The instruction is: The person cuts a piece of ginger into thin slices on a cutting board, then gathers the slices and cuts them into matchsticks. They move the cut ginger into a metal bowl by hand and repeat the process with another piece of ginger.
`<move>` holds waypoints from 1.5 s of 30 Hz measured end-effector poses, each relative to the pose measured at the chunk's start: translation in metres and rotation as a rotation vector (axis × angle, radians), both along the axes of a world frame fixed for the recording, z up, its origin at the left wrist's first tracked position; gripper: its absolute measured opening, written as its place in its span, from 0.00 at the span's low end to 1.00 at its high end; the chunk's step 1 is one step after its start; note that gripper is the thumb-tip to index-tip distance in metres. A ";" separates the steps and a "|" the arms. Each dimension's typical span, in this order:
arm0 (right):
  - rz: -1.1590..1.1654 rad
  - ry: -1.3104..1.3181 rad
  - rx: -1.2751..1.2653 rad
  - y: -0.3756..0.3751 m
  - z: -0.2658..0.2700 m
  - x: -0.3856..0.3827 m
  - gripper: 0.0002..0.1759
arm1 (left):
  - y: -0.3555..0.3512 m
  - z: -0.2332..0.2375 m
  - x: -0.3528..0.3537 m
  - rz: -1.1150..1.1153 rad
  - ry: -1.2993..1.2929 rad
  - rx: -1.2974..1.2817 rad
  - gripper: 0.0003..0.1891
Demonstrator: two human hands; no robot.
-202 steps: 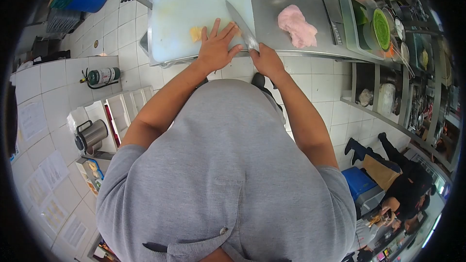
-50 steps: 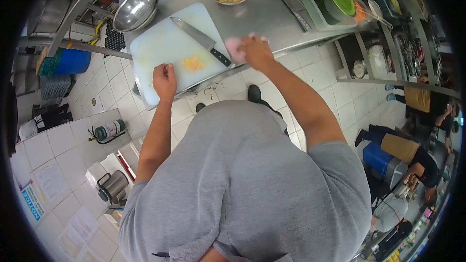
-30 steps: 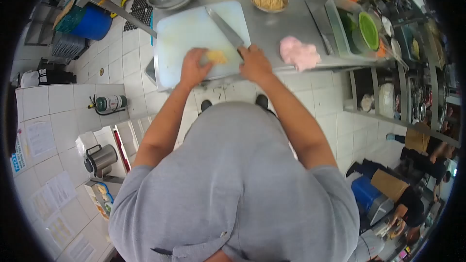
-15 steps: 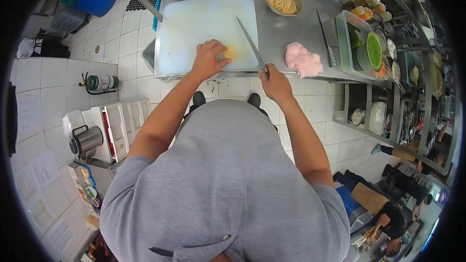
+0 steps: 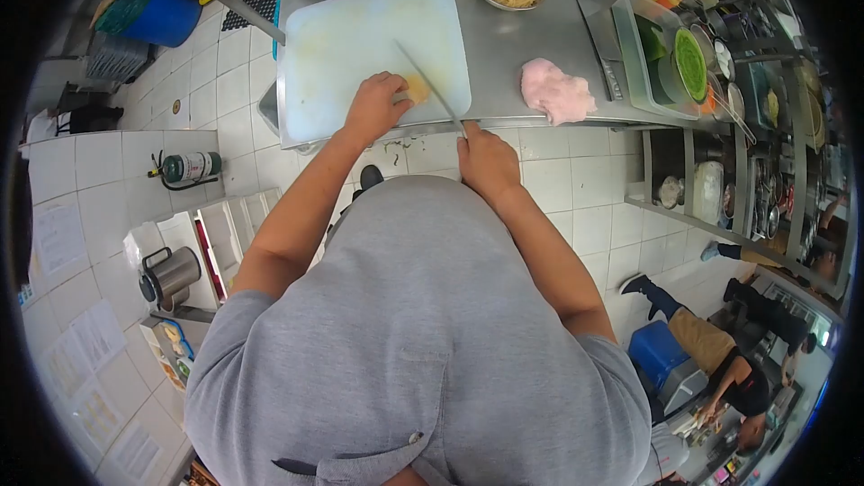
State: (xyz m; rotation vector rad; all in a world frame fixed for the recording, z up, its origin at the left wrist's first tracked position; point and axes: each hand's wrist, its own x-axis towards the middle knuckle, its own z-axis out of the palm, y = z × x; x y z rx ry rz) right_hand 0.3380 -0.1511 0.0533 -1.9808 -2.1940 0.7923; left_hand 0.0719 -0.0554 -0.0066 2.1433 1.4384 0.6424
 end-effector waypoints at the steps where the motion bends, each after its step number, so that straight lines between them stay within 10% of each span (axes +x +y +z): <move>1: -0.037 -0.002 0.032 0.000 0.000 0.002 0.20 | 0.000 -0.005 0.007 0.017 -0.012 0.030 0.14; 21: -0.060 -0.081 -0.044 0.006 -0.015 0.031 0.17 | 0.013 0.006 0.044 -0.225 0.041 0.288 0.24; 27: -0.094 -0.073 -0.068 0.006 -0.016 0.028 0.17 | 0.024 0.013 0.033 -0.258 0.154 -0.010 0.28; 45: 0.013 -0.053 -0.031 0.023 -0.010 0.030 0.17 | 0.009 -0.008 0.049 -0.170 0.026 0.282 0.08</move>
